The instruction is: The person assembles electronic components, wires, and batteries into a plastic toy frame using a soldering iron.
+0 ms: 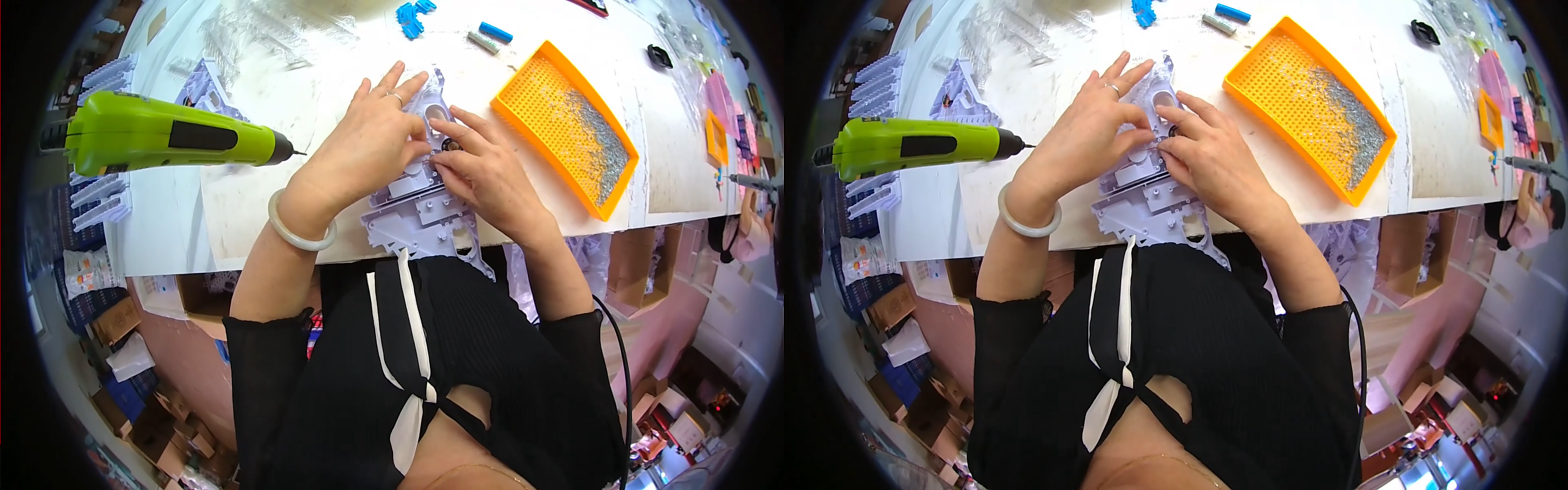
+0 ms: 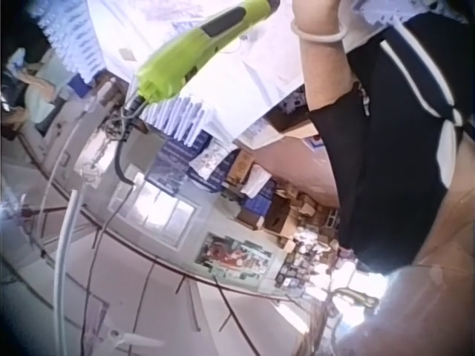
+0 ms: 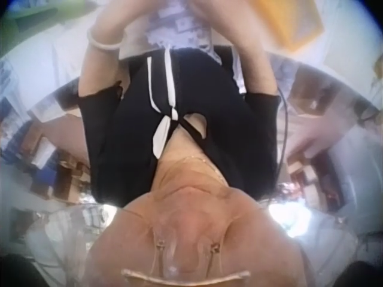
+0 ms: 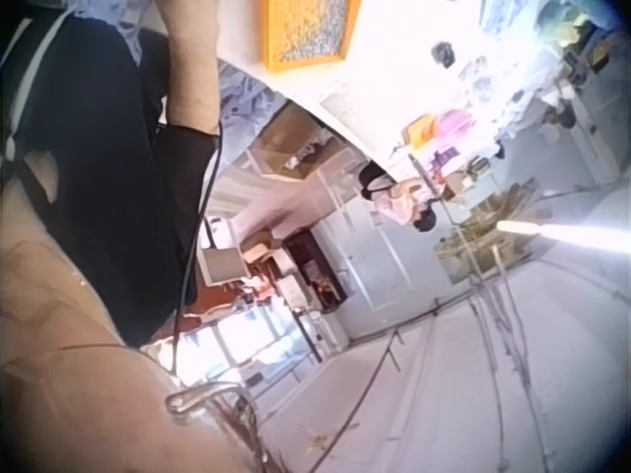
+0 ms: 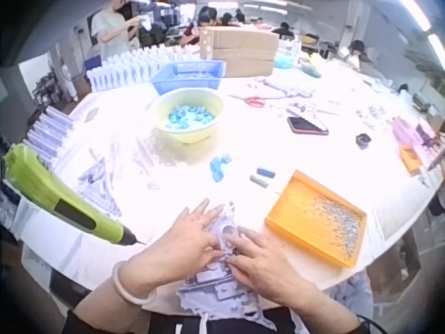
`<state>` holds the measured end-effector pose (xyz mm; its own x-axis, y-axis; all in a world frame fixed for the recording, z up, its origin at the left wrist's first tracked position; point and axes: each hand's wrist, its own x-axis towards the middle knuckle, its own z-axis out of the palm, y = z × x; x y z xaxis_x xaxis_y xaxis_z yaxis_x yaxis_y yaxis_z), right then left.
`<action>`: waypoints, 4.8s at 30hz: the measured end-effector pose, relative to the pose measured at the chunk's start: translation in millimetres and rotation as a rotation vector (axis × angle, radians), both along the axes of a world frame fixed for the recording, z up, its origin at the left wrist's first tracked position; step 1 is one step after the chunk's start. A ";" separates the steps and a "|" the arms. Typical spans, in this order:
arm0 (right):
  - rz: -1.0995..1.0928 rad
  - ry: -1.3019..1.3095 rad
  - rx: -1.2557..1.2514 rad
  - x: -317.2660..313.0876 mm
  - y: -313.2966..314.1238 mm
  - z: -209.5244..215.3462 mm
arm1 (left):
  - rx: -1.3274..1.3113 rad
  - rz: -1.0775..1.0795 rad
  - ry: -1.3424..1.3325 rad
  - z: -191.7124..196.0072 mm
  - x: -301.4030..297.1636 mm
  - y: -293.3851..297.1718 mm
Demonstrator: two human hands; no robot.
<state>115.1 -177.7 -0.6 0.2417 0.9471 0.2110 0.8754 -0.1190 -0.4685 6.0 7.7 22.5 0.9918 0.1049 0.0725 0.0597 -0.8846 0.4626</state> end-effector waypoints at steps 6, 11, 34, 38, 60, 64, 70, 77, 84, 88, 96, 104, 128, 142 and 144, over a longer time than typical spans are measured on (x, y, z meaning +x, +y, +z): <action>-0.063 0.085 0.115 -0.6 5.8 -6.3 | -0.140 0.016 0.019 1.0 -0.9 3.0; -0.039 0.094 0.121 1.4 7.5 -9.3 | -0.070 0.003 -0.067 3.7 7.7 5.4; -0.001 -0.154 0.032 -8.7 -2.8 9.8 | 0.171 -0.183 0.029 10.7 23.9 8.6; -0.035 0.035 0.089 -5.1 2.1 4.9 | 0.164 -0.174 0.033 14.0 23.8 11.4; -0.161 0.167 0.193 -6.3 23.5 -10.3 | -0.042 -0.105 -0.127 -2.7 5.6 17.9; -0.213 0.372 0.218 -7.1 19.8 -15.3 | -0.044 -0.111 -0.102 -5.9 5.4 17.2; -0.268 0.387 0.190 -9.2 21.6 -13.8 | -0.061 0.016 -0.076 -12.1 7.0 7.9; -0.274 0.375 0.211 -8.1 21.4 -16.0 | 0.031 0.060 -0.093 -13.1 7.4 0.6; -0.252 0.259 0.239 -12.0 15.6 -12.6 | 0.052 0.037 0.011 -3.8 14.8 2.4; -0.190 0.078 0.269 -11.1 10.7 -10.5 | 0.062 0.048 0.009 -2.9 15.7 1.4; -0.122 -0.094 0.219 -9.4 9.7 -9.8 | 0.075 0.050 0.028 -3.3 18.6 1.0; -0.122 -0.033 0.195 -7.9 9.5 -8.4 | 0.077 0.043 0.039 -1.7 19.3 -0.3; 0.014 -0.111 0.152 -1.9 8.6 -5.2 | 0.033 -0.048 0.105 -0.3 27.4 11.5; -0.140 0.098 0.186 -5.6 15.9 -4.3 | 0.033 -0.072 0.083 -1.7 29.0 12.5; -0.234 0.173 0.162 -8.9 20.2 -4.8 | 0.034 -0.072 0.075 -2.1 29.1 13.4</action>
